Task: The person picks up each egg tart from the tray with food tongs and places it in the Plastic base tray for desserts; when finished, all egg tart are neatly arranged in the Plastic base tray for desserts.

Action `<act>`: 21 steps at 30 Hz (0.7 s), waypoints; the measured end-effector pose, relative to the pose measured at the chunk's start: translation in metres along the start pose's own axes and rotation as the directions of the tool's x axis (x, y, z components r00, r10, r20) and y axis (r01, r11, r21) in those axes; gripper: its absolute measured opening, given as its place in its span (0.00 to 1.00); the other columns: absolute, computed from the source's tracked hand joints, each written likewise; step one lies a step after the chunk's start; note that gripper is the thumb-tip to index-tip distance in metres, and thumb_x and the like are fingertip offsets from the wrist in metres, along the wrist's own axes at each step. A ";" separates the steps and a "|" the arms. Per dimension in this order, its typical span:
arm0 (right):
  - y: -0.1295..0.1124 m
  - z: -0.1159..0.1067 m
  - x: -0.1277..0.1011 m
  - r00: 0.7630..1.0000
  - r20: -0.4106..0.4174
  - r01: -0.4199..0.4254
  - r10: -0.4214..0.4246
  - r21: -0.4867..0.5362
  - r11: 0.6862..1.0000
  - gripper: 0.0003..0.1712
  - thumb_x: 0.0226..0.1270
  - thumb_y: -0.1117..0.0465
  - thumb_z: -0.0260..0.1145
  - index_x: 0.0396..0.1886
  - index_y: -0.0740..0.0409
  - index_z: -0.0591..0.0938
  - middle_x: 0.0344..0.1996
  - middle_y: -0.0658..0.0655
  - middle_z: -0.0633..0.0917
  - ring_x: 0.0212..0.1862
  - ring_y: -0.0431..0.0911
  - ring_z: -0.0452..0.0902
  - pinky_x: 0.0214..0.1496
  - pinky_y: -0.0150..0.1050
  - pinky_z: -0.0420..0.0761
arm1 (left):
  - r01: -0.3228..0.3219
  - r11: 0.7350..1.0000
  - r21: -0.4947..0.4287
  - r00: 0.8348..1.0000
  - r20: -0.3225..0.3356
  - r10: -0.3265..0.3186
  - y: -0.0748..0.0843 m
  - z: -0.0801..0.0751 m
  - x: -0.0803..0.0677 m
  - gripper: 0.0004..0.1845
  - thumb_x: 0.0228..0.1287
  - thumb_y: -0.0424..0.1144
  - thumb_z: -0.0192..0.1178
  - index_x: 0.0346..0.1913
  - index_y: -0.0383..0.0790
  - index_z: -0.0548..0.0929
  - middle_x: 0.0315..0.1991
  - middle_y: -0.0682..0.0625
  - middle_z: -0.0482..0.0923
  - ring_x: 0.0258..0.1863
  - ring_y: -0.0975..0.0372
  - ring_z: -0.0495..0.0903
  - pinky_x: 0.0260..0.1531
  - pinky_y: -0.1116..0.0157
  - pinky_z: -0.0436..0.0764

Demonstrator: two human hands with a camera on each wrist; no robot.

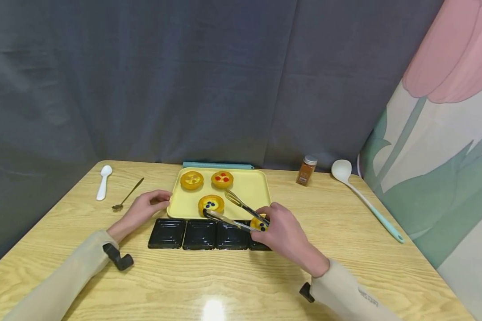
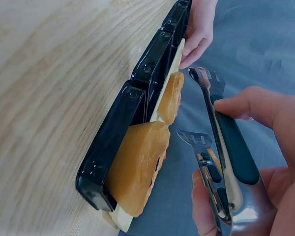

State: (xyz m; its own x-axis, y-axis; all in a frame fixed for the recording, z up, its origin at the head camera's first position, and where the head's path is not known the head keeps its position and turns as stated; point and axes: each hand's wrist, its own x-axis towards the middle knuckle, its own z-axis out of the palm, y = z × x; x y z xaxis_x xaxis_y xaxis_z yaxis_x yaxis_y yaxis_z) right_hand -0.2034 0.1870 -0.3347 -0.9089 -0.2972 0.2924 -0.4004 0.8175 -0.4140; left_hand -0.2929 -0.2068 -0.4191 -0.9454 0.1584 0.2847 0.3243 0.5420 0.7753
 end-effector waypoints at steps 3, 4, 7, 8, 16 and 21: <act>-0.002 0.004 0.006 1.000 0.003 0.000 0.000 -0.004 1.000 0.25 0.48 0.57 0.76 0.49 0.61 0.87 0.33 0.51 0.80 0.33 0.45 0.74 0.31 0.39 0.73 | 0.006 1.000 0.000 1.000 0.002 -0.006 0.000 0.000 0.000 0.18 0.70 0.36 0.65 0.59 0.35 0.83 0.46 0.46 0.84 0.46 0.54 0.81 0.50 0.54 0.76; -0.002 0.006 0.008 1.000 0.005 -0.002 0.002 -0.006 1.000 0.25 0.49 0.56 0.76 0.48 0.61 0.87 0.33 0.51 0.80 0.33 0.45 0.74 0.31 0.39 0.73 | 0.008 1.000 0.001 1.000 0.002 -0.008 0.001 0.000 0.000 0.18 0.70 0.37 0.65 0.59 0.35 0.83 0.46 0.46 0.84 0.46 0.54 0.81 0.50 0.54 0.76; -0.003 0.009 0.013 1.000 0.009 0.000 0.000 -0.008 1.000 0.25 0.49 0.57 0.77 0.48 0.62 0.87 0.34 0.52 0.80 0.34 0.46 0.75 0.31 0.39 0.74 | 0.010 1.000 0.004 1.000 0.004 -0.010 0.001 0.000 -0.001 0.18 0.70 0.37 0.65 0.59 0.35 0.83 0.47 0.46 0.84 0.46 0.54 0.81 0.50 0.54 0.76; -0.003 0.010 0.014 1.000 0.010 0.003 -0.003 -0.011 1.000 0.25 0.49 0.57 0.77 0.48 0.62 0.87 0.34 0.52 0.80 0.34 0.46 0.75 0.31 0.39 0.74 | 0.009 1.000 0.004 1.000 0.003 -0.009 0.001 0.000 -0.001 0.18 0.70 0.37 0.65 0.59 0.35 0.83 0.46 0.46 0.84 0.46 0.54 0.81 0.50 0.54 0.76; -0.005 0.016 0.020 1.000 0.027 -0.001 0.002 -0.031 1.000 0.25 0.50 0.57 0.77 0.49 0.62 0.87 0.36 0.53 0.81 0.34 0.46 0.73 0.34 0.40 0.75 | 0.007 1.000 0.004 1.000 0.000 -0.007 0.000 0.000 0.000 0.18 0.70 0.37 0.65 0.59 0.35 0.83 0.46 0.46 0.84 0.46 0.54 0.81 0.50 0.54 0.76; -0.005 0.019 0.023 0.999 0.036 -0.007 0.008 -0.033 0.999 0.25 0.52 0.56 0.77 0.50 0.61 0.87 0.37 0.53 0.81 0.33 0.46 0.73 0.36 0.42 0.75 | 0.010 1.000 0.008 1.000 -0.001 -0.010 0.000 0.000 0.000 0.18 0.69 0.37 0.65 0.59 0.36 0.83 0.46 0.46 0.84 0.46 0.54 0.81 0.50 0.54 0.76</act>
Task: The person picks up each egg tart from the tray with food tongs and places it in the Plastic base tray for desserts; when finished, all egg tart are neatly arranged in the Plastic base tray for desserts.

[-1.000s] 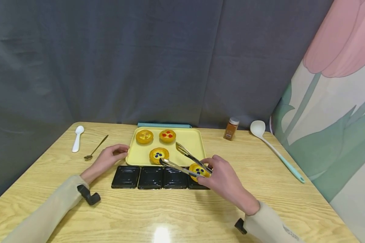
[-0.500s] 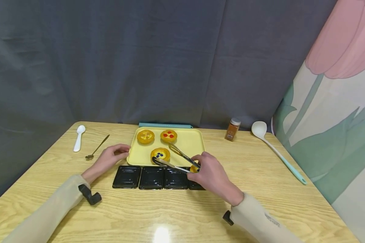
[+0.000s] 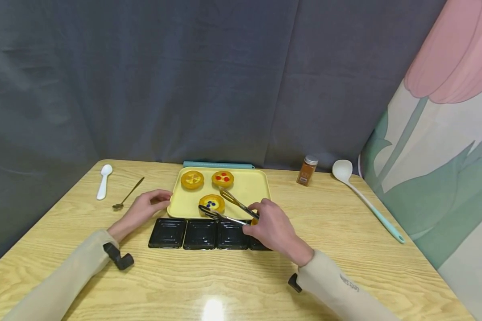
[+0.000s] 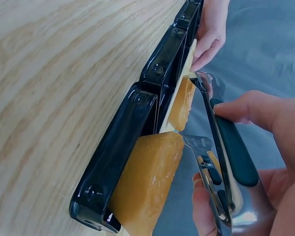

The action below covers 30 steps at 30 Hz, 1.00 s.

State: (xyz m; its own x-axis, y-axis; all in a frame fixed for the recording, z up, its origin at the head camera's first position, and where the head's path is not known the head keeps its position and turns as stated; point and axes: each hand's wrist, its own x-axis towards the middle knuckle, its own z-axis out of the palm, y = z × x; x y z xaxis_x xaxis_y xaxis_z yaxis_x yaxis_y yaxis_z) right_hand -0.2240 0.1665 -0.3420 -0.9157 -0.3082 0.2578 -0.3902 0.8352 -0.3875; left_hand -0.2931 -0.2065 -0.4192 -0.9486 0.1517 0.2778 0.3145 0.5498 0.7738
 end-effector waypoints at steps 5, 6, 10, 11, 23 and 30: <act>0.000 0.001 0.001 1.000 0.011 -0.002 0.002 -0.001 1.000 0.24 0.53 0.57 0.77 0.50 0.61 0.87 0.37 0.53 0.81 0.34 0.46 0.73 0.36 0.42 0.75 | -0.001 1.000 0.006 1.000 0.000 0.001 0.002 0.000 0.001 0.18 0.70 0.37 0.65 0.59 0.35 0.83 0.46 0.46 0.84 0.46 0.54 0.81 0.50 0.55 0.76; 0.000 0.001 0.001 1.000 0.013 -0.003 0.003 0.000 1.000 0.24 0.53 0.57 0.77 0.49 0.61 0.87 0.37 0.53 0.81 0.34 0.46 0.73 0.36 0.42 0.75 | -0.001 1.000 0.006 1.000 -0.001 0.001 0.002 0.000 0.001 0.18 0.69 0.37 0.65 0.59 0.35 0.83 0.46 0.46 0.84 0.46 0.54 0.81 0.50 0.55 0.76; 0.000 0.003 0.002 1.000 0.019 0.001 -0.001 0.000 1.000 0.23 0.53 0.58 0.77 0.49 0.62 0.88 0.36 0.53 0.81 0.35 0.46 0.74 0.36 0.42 0.76 | 0.002 1.000 0.004 1.000 -0.001 -0.002 0.001 0.000 0.001 0.18 0.69 0.37 0.65 0.59 0.36 0.83 0.46 0.46 0.84 0.46 0.54 0.81 0.50 0.54 0.76; 0.000 0.003 0.002 1.000 0.021 0.003 -0.003 0.000 1.000 0.23 0.53 0.58 0.77 0.48 0.62 0.88 0.36 0.53 0.81 0.34 0.46 0.74 0.36 0.42 0.76 | 0.002 1.000 0.004 1.000 -0.001 -0.002 0.001 0.000 0.001 0.18 0.69 0.37 0.65 0.59 0.36 0.83 0.46 0.46 0.84 0.46 0.54 0.81 0.50 0.54 0.76; 0.000 0.005 0.002 1.000 0.015 0.005 -0.005 0.012 1.000 0.21 0.53 0.60 0.77 0.48 0.62 0.88 0.34 0.52 0.80 0.32 0.45 0.71 0.32 0.39 0.72 | -0.001 1.000 -0.002 1.000 0.001 0.001 -0.001 -0.001 0.000 0.18 0.69 0.37 0.65 0.59 0.36 0.83 0.46 0.46 0.84 0.45 0.54 0.81 0.49 0.55 0.76; 0.002 0.004 0.000 1.000 -0.008 0.028 -0.027 0.028 0.999 0.21 0.54 0.61 0.76 0.48 0.64 0.88 0.35 0.53 0.81 0.31 0.45 0.71 0.31 0.39 0.72 | -0.004 1.000 0.001 1.000 0.002 0.004 -0.001 -0.001 0.000 0.18 0.69 0.37 0.65 0.59 0.36 0.83 0.46 0.46 0.84 0.45 0.54 0.81 0.49 0.55 0.76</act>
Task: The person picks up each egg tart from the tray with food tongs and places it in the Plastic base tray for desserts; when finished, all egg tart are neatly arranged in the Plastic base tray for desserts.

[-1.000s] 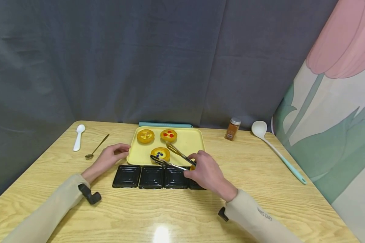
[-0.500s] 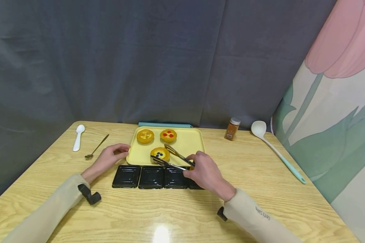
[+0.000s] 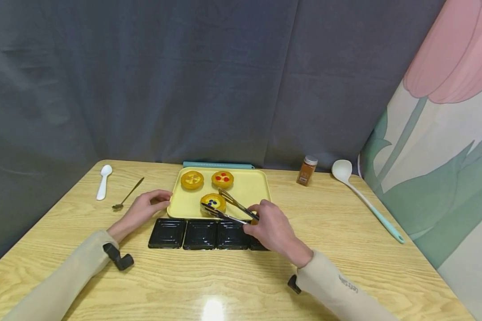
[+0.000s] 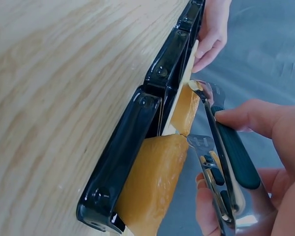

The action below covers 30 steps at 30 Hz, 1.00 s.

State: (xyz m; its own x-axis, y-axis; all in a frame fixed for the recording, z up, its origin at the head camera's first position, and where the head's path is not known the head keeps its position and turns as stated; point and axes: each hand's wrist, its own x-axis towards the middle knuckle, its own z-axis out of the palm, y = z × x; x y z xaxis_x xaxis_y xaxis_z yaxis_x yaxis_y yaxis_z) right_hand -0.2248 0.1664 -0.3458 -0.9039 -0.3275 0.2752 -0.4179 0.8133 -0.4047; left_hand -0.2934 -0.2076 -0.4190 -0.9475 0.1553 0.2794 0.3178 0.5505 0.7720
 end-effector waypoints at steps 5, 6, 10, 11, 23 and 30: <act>0.002 -0.004 -0.002 0.999 -0.031 0.020 -0.020 0.017 1.000 0.21 0.54 0.60 0.77 0.48 0.64 0.88 0.36 0.54 0.82 0.34 0.47 0.75 0.32 0.39 0.74 | 0.001 1.000 -0.002 1.000 -0.006 -0.001 -0.001 0.000 0.000 0.18 0.69 0.37 0.66 0.59 0.36 0.83 0.46 0.46 0.84 0.45 0.54 0.81 0.49 0.55 0.76; 0.002 -0.005 -0.003 0.999 -0.035 0.020 -0.020 0.019 1.000 0.22 0.54 0.60 0.77 0.48 0.64 0.88 0.35 0.54 0.81 0.34 0.47 0.75 0.31 0.39 0.74 | 0.002 1.000 -0.002 1.000 -0.004 -0.002 -0.001 0.000 0.000 0.18 0.69 0.37 0.65 0.59 0.36 0.83 0.46 0.46 0.84 0.45 0.54 0.81 0.49 0.55 0.76; 0.003 -0.010 -0.008 0.999 -0.037 0.021 -0.020 0.023 1.000 0.22 0.54 0.60 0.77 0.49 0.64 0.88 0.33 0.53 0.80 0.31 0.45 0.73 0.28 0.37 0.72 | 0.004 1.000 0.000 1.000 -0.001 -0.004 -0.001 0.000 0.000 0.18 0.70 0.37 0.65 0.59 0.36 0.83 0.46 0.46 0.84 0.45 0.54 0.81 0.49 0.54 0.76; 0.004 -0.012 -0.009 0.999 -0.040 0.024 -0.023 0.022 0.999 0.23 0.53 0.60 0.77 0.49 0.64 0.88 0.32 0.52 0.80 0.30 0.45 0.72 0.28 0.37 0.71 | 0.004 1.000 -0.001 1.000 0.000 -0.004 0.000 0.000 0.000 0.18 0.70 0.37 0.65 0.59 0.36 0.83 0.46 0.46 0.84 0.45 0.54 0.81 0.49 0.54 0.76; 0.009 -0.027 -0.036 0.996 -0.072 0.056 -0.054 0.031 0.998 0.22 0.53 0.63 0.75 0.50 0.64 0.88 0.25 0.52 0.73 0.25 0.42 0.64 0.25 0.35 0.68 | 0.008 1.000 -0.001 1.000 0.002 -0.008 0.002 0.000 -0.001 0.18 0.70 0.37 0.65 0.60 0.35 0.83 0.46 0.46 0.84 0.45 0.54 0.81 0.49 0.55 0.77; 0.009 -0.033 -0.050 0.997 -0.072 0.041 -0.039 0.026 0.999 0.24 0.51 0.65 0.74 0.51 0.64 0.88 0.24 0.50 0.69 0.24 0.42 0.61 0.25 0.35 0.65 | -0.001 1.000 0.005 1.000 -0.005 0.001 0.003 0.001 0.000 0.18 0.69 0.37 0.65 0.59 0.35 0.83 0.46 0.46 0.84 0.45 0.54 0.81 0.49 0.55 0.76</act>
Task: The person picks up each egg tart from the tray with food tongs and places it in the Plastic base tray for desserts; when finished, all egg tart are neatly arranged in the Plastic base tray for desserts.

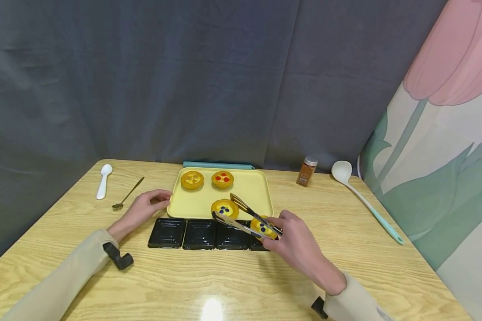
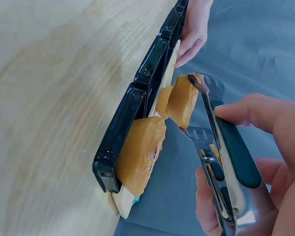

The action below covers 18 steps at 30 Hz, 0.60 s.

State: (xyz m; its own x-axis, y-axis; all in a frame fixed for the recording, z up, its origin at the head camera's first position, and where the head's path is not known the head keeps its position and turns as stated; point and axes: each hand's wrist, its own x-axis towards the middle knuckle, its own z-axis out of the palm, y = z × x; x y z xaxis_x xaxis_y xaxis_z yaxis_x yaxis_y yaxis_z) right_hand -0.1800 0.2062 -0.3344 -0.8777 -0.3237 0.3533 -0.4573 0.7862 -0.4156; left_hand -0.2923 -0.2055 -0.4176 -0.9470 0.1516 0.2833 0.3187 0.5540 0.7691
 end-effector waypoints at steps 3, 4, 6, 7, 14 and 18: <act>0.001 -0.002 -0.006 1.000 0.009 -0.010 0.010 -0.005 1.000 0.25 0.51 0.65 0.76 0.52 0.65 0.88 0.25 0.49 0.69 0.25 0.41 0.61 0.25 0.34 0.65 | -0.002 1.000 -0.004 1.000 -0.001 0.002 0.001 0.000 0.000 0.18 0.69 0.36 0.65 0.58 0.35 0.83 0.46 0.46 0.84 0.45 0.54 0.81 0.49 0.54 0.77; 0.001 -0.003 -0.008 1.000 0.011 -0.010 0.011 -0.005 1.000 0.25 0.51 0.65 0.77 0.52 0.65 0.87 0.25 0.49 0.70 0.25 0.41 0.61 0.25 0.34 0.65 | -0.002 1.000 -0.005 1.000 -0.002 0.002 0.001 0.000 0.000 0.18 0.69 0.36 0.66 0.58 0.35 0.83 0.46 0.46 0.84 0.45 0.54 0.81 0.49 0.54 0.77; 0.002 -0.003 -0.012 1.000 0.014 -0.011 0.011 -0.006 1.000 0.25 0.51 0.64 0.78 0.52 0.65 0.88 0.25 0.48 0.70 0.26 0.41 0.61 0.26 0.34 0.66 | -0.001 1.000 -0.007 1.000 -0.001 0.001 0.001 0.000 0.000 0.18 0.69 0.36 0.65 0.59 0.35 0.83 0.46 0.46 0.84 0.45 0.54 0.81 0.49 0.55 0.77; 0.002 -0.004 -0.014 1.000 0.014 -0.009 0.010 -0.008 1.000 0.25 0.51 0.64 0.78 0.52 0.64 0.88 0.26 0.48 0.70 0.26 0.40 0.61 0.26 0.34 0.66 | -0.001 1.000 -0.007 1.000 -0.001 0.001 0.000 0.000 0.000 0.18 0.69 0.36 0.65 0.59 0.35 0.83 0.46 0.46 0.84 0.45 0.54 0.81 0.49 0.55 0.77; 0.003 -0.004 -0.024 0.999 0.020 -0.040 0.040 -0.031 0.999 0.24 0.51 0.63 0.79 0.51 0.61 0.89 0.26 0.47 0.70 0.26 0.40 0.61 0.25 0.34 0.64 | 0.000 1.000 -0.011 1.000 -0.001 0.000 0.000 0.000 -0.001 0.18 0.69 0.36 0.65 0.58 0.35 0.83 0.45 0.46 0.84 0.45 0.54 0.81 0.49 0.55 0.77; 0.003 -0.004 -0.027 0.997 0.030 -0.066 0.067 -0.032 0.997 0.25 0.50 0.63 0.79 0.51 0.62 0.88 0.26 0.47 0.69 0.26 0.40 0.62 0.25 0.34 0.65 | 0.002 1.000 -0.009 1.000 0.000 -0.002 0.000 0.000 -0.001 0.17 0.69 0.37 0.65 0.58 0.35 0.83 0.45 0.47 0.84 0.45 0.54 0.81 0.49 0.55 0.76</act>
State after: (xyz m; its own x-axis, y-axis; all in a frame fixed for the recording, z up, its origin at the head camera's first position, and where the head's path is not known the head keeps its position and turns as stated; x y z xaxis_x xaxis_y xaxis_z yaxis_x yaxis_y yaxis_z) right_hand -0.1567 0.2198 -0.3417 -0.9105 -0.2858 0.2989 -0.3932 0.8224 -0.4112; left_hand -0.2915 -0.2060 -0.4177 -0.9477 0.1505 0.2815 0.3170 0.5469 0.7748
